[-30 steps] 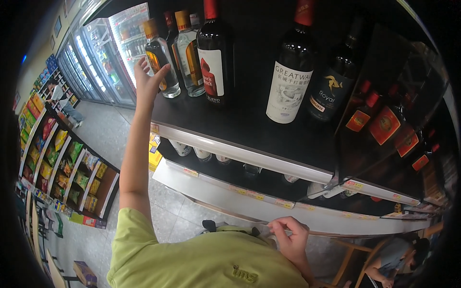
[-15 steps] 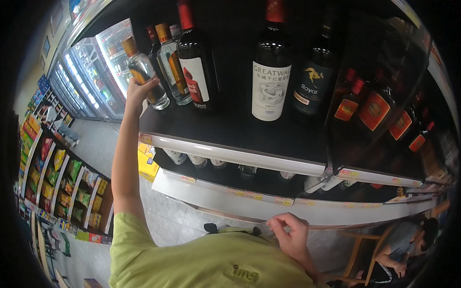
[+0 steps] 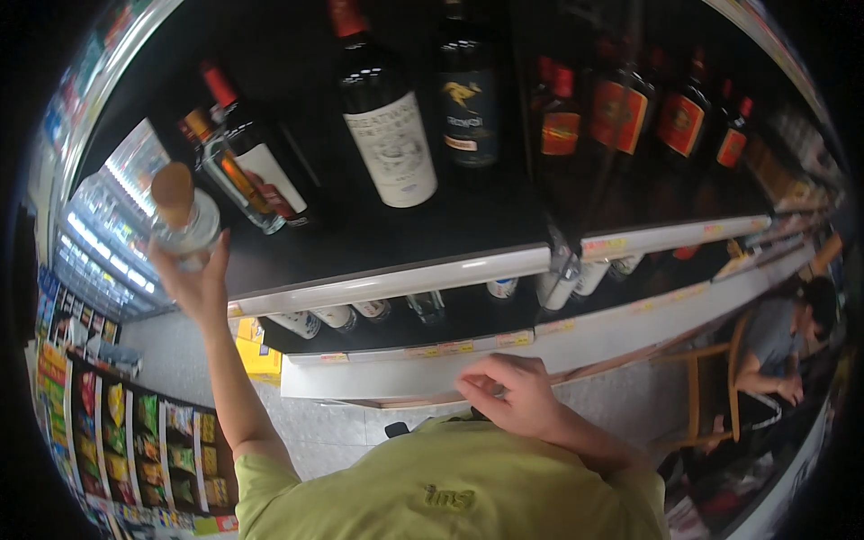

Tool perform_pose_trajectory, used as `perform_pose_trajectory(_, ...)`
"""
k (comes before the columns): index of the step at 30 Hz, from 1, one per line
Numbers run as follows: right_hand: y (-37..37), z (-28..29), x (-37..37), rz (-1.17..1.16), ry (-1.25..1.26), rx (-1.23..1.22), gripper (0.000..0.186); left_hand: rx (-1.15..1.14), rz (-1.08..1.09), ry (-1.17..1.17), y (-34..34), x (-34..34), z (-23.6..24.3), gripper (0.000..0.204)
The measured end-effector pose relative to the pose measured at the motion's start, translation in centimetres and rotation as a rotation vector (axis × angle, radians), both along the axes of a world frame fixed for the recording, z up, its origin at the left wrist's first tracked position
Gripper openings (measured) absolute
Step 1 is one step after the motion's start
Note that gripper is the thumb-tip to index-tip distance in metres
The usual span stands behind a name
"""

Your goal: Organizing and rearranging various glass bottles of alcohol on a store shelf.

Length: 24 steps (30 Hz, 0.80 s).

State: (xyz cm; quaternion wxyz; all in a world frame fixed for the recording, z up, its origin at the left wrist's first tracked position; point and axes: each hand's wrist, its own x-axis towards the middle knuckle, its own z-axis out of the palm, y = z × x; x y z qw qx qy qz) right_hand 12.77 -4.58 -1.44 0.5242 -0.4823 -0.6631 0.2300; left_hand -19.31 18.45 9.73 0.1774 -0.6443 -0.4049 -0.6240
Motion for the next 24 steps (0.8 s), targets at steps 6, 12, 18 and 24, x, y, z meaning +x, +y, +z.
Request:
perform_pose_trajectory(6,2.2,3.1,-2.2,0.167,0.148,0.137,0.073,0.181,-0.05,0.313,-9.6,6.1,-0.6,0.084)
perform_pose_trajectory(12,2.5,2.1,-4.4,0.433,0.63,0.364,0.099,0.201,-0.284,0.607,-14.9,11.4,-2.9,0.062)
perform_pose_trajectory(18,-1.8,2.3,-0.8,0.163,0.378,0.438,0.086,0.323,-0.553,0.369,-15.9,18.0,-5.5,0.034)
perform_pose_trajectory(24,-6.4,2.5,2.4,-0.087,0.406,0.522,0.076,0.24,-0.878,0.289,-17.7,23.0,-5.8,0.034)
